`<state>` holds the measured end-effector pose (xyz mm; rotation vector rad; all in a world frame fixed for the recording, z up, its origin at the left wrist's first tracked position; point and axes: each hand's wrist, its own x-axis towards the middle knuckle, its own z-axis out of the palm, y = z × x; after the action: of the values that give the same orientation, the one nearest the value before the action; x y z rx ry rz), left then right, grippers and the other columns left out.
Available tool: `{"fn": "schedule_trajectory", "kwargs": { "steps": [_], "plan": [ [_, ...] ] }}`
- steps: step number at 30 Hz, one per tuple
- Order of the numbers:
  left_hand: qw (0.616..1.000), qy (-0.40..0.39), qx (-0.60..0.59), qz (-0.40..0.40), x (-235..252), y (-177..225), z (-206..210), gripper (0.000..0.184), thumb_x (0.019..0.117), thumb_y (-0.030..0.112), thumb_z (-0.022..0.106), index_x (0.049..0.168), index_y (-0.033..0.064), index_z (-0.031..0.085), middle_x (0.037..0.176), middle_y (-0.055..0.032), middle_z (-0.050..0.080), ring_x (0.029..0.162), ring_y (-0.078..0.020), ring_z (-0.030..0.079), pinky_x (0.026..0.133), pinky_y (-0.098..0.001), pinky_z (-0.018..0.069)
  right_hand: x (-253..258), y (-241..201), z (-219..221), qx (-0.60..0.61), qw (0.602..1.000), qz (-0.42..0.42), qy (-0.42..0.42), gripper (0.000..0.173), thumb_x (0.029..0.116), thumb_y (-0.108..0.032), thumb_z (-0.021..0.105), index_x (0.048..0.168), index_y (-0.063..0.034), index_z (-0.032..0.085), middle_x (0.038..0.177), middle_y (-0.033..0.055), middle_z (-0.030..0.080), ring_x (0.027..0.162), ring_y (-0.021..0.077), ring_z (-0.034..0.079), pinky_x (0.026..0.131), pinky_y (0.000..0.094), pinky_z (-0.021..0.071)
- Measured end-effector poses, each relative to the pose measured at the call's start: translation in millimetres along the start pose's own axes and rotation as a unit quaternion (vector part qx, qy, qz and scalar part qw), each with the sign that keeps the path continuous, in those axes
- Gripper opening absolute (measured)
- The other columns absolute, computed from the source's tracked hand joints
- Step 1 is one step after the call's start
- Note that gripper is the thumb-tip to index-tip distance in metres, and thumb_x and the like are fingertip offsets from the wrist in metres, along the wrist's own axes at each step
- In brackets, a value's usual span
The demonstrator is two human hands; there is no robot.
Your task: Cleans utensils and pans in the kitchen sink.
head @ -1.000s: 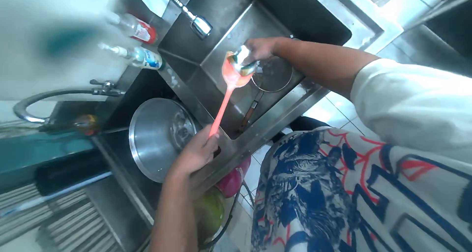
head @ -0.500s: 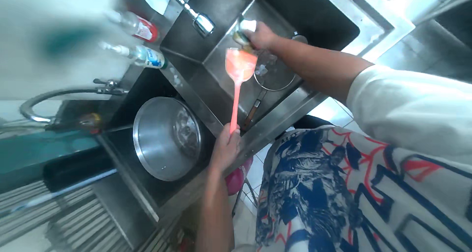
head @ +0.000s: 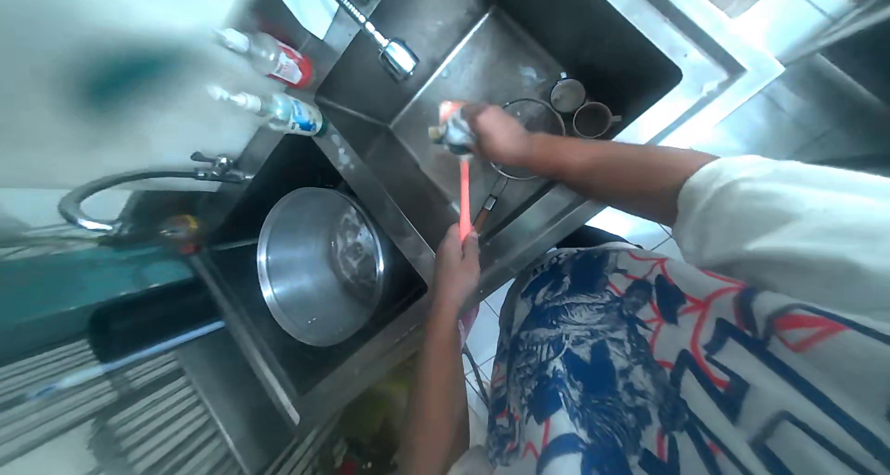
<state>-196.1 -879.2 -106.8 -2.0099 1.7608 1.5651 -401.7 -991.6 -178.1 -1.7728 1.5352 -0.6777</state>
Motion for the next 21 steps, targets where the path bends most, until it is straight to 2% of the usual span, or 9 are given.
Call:
{"fn": "schedule_trajectory", "kwargs": {
  "steps": [2,7,12,14,16,18,21],
  "plan": [
    [1.0,0.0,0.03,0.002,1,2,2,0.029,0.1107,0.02,0.043,0.128,0.0,0.055,0.077,-0.0039,0.052,0.059,-0.0116,0.051,0.057,-0.0278,0.0472,4,6,10,-0.011,1.0,-0.005,-0.011,0.027,0.0924,-0.002,0.069,0.117,0.0105,0.067,0.129,0.0264,0.064,0.123,0.0417,0.062,0.106,0.0546,0.0488],
    [0.998,0.004,0.057,-0.005,-8,1,9,0.029,0.1102,0.019,0.044,0.13,0.0003,0.055,0.079,-0.0056,0.053,0.061,-0.0131,0.052,0.059,-0.0299,0.0486,43,21,-5,-0.019,0.995,0.102,-0.001,0.025,0.0947,-0.007,0.065,0.116,0.006,0.068,0.134,0.0239,0.06,0.122,0.0406,0.062,0.101,0.0572,0.052],
    [0.995,0.004,0.103,-0.004,2,2,7,0.03,0.1104,0.021,0.044,0.125,-0.0012,0.058,0.083,-0.0084,0.058,0.068,-0.0158,0.057,0.067,-0.0332,0.0519,13,12,30,0.009,0.998,0.055,-0.04,0.025,0.0949,-0.006,0.067,0.116,0.0075,0.068,0.133,0.0251,0.062,0.121,0.0412,0.063,0.104,0.0576,0.0506],
    [0.993,0.004,0.12,-0.015,2,3,9,0.03,0.1106,0.021,0.044,0.126,-0.0006,0.058,0.086,-0.0102,0.059,0.073,-0.018,0.058,0.072,-0.0356,0.052,15,15,32,0.002,0.996,0.069,-0.054,0.025,0.0959,-0.006,0.065,0.117,0.0076,0.068,0.134,0.0256,0.061,0.121,0.0423,0.063,0.103,0.0596,0.0506],
    [0.992,0.013,0.12,-0.018,-1,4,12,0.03,0.1106,0.02,0.044,0.128,-0.001,0.057,0.087,-0.0112,0.06,0.074,-0.0189,0.058,0.072,-0.0363,0.0519,32,12,20,-0.015,0.992,0.106,-0.062,0.026,0.096,-0.007,0.064,0.118,0.0075,0.066,0.136,0.0256,0.059,0.12,0.043,0.063,0.099,0.0606,0.0519],
    [0.993,0.027,0.117,-0.013,-3,4,13,0.03,0.1102,0.019,0.045,0.128,-0.0013,0.056,0.085,-0.0105,0.059,0.072,-0.018,0.058,0.07,-0.0351,0.0519,50,8,10,-0.019,0.989,0.133,-0.055,0.026,0.0945,-0.007,0.065,0.116,0.0069,0.066,0.136,0.024,0.058,0.121,0.0405,0.062,0.099,0.0576,0.0529],
    [0.993,0.041,0.11,-0.012,2,5,12,0.029,0.1098,0.018,0.045,0.126,-0.0026,0.057,0.084,-0.0107,0.06,0.07,-0.0184,0.059,0.07,-0.0354,0.0529,43,-3,18,0.01,0.99,0.132,-0.05,0.029,0.0922,-0.006,0.069,0.117,0.008,0.065,0.135,0.0248,0.059,0.121,0.0404,0.062,0.101,0.0567,0.052]
  ]
}}
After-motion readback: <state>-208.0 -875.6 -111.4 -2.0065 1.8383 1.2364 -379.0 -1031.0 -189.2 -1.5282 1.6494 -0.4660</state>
